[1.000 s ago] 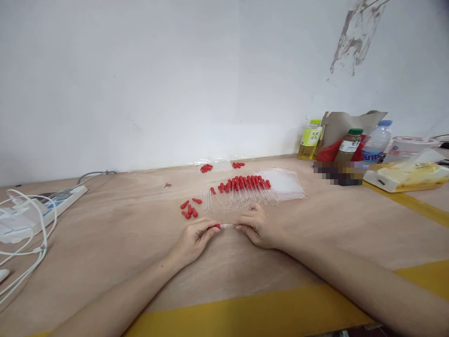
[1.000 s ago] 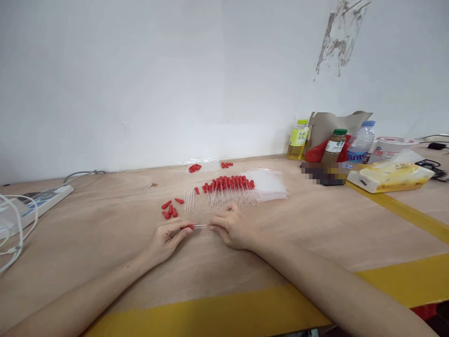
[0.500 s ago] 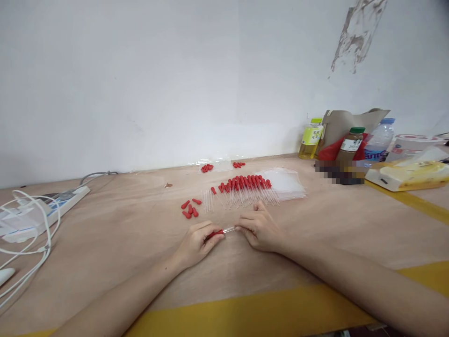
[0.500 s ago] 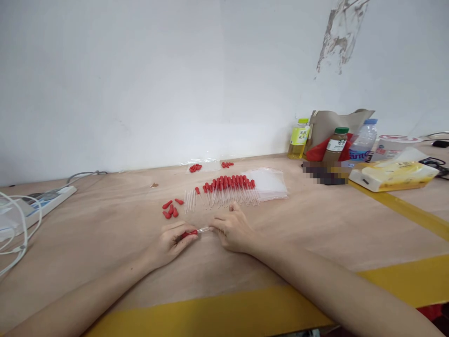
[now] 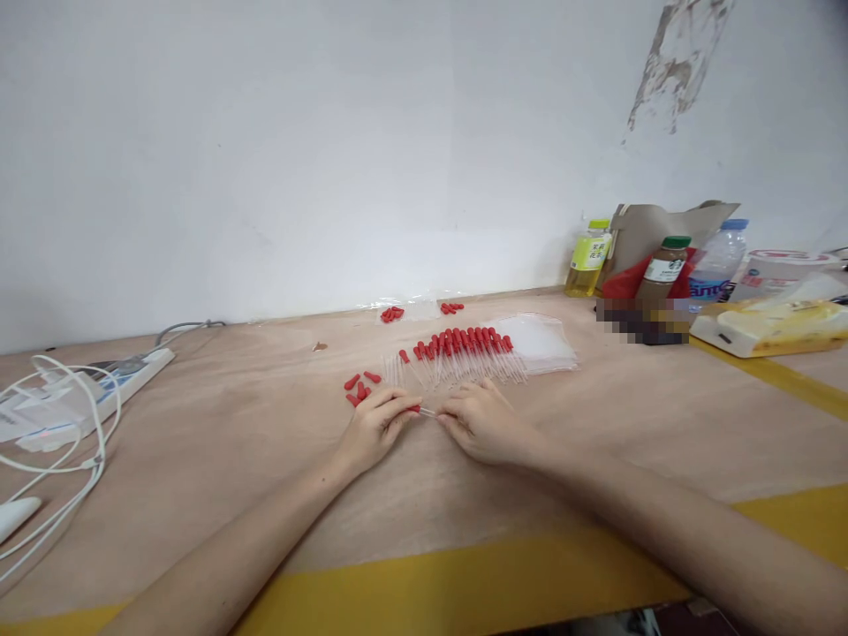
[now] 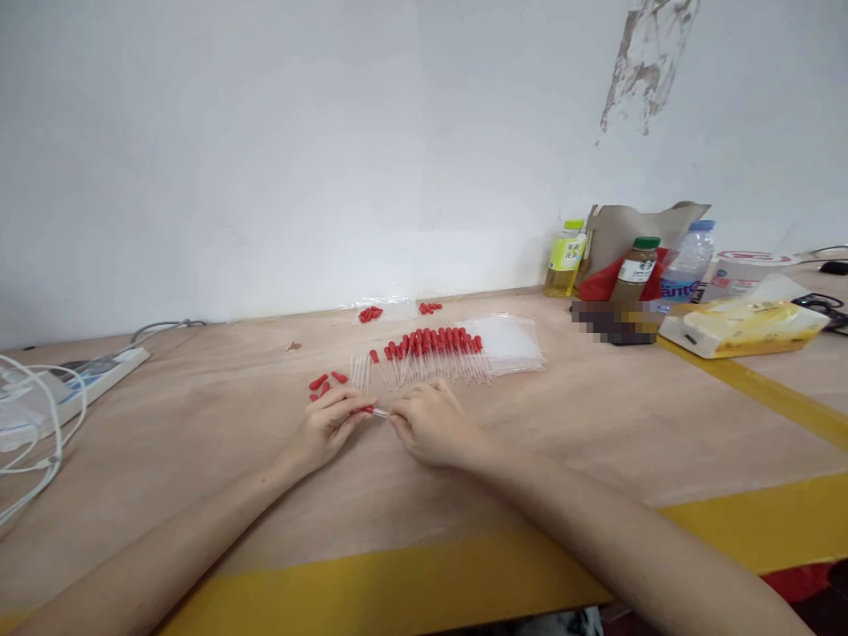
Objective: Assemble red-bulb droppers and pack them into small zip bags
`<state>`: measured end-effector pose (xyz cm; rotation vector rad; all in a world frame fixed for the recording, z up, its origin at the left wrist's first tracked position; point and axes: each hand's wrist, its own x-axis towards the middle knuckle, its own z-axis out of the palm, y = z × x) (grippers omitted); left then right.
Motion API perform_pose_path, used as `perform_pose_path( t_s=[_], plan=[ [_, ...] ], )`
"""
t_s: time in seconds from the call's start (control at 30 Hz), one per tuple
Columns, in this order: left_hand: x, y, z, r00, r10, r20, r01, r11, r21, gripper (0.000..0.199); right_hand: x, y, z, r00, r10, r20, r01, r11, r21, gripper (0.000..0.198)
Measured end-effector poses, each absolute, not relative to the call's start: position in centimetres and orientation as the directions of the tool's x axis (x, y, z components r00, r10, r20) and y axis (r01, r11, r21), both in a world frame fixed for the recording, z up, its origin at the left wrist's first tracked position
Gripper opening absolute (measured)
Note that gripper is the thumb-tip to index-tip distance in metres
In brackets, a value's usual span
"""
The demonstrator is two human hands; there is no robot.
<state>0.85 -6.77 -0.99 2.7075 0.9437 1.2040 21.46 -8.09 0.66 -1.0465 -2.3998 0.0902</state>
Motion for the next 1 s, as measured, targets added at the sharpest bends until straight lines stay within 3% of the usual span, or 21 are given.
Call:
perform_pose_path(
  t_s=[0.07, 0.17, 0.23, 0.3, 0.43, 0.63, 0.8, 1.0],
  plan=[
    [0.6, -6.5, -0.8, 0.463, 0.561, 0.686, 0.560, -0.785, 0.264, 0.027, 21.8, -8.0, 1.3, -0.544, 0.741, 0.393, 0.680, 0.664, -0.312, 0.020],
    [-0.7, -5.9, -0.6, 0.334, 0.641, 0.691, 0.690, -0.666, 0.285, 0.036, 22.3, -6.8, 1.7, -0.469, 0.841, 0.268, 0.676, 0.538, -0.503, 0.018],
    [-2.1, -5.1, -0.6, 0.195, 0.704, 0.683, 0.768, -0.542, 0.340, 0.033, 22.3, -5.4, 2.0, -0.382, 0.905, 0.187, 0.682, 0.413, -0.603, 0.018],
    [-3.8, -4.0, -0.8, 0.023, 0.771, 0.636, 0.807, -0.390, 0.444, 0.027, 21.8, -3.8, 2.3, -0.282, 0.948, 0.146, 0.713, 0.310, -0.629, 0.021],
    [-6.5, -2.1, -1.5, -0.147, 0.860, 0.489, 0.788, -0.197, 0.583, 0.031, 19.5, -0.9, 2.9, -0.083, 0.978, 0.190, 0.819, 0.175, -0.547, 0.024],
    [-7.3, -1.6, -2.0, -0.111, 0.916, 0.385, 0.760, -0.171, 0.627, 0.034, 16.9, 2.3, 1.4, 0.066, 0.967, 0.246, 0.896, 0.052, -0.442, 0.021],
    [-7.1, -1.6, -1.9, -0.076, 0.938, 0.339, 0.749, -0.171, 0.640, 0.032, 17.2, 2.7, 0.4, 0.058, 0.967, 0.248, 0.921, 0.044, -0.387, 0.027],
    [-6.9, -0.9, -2.2, -0.053, 0.941, 0.335, 0.730, -0.192, 0.656, 0.029, 15.3, 1.7, 0.8, -0.100, 0.945, 0.313, 0.926, 0.203, -0.317, 0.030]
  ],
)
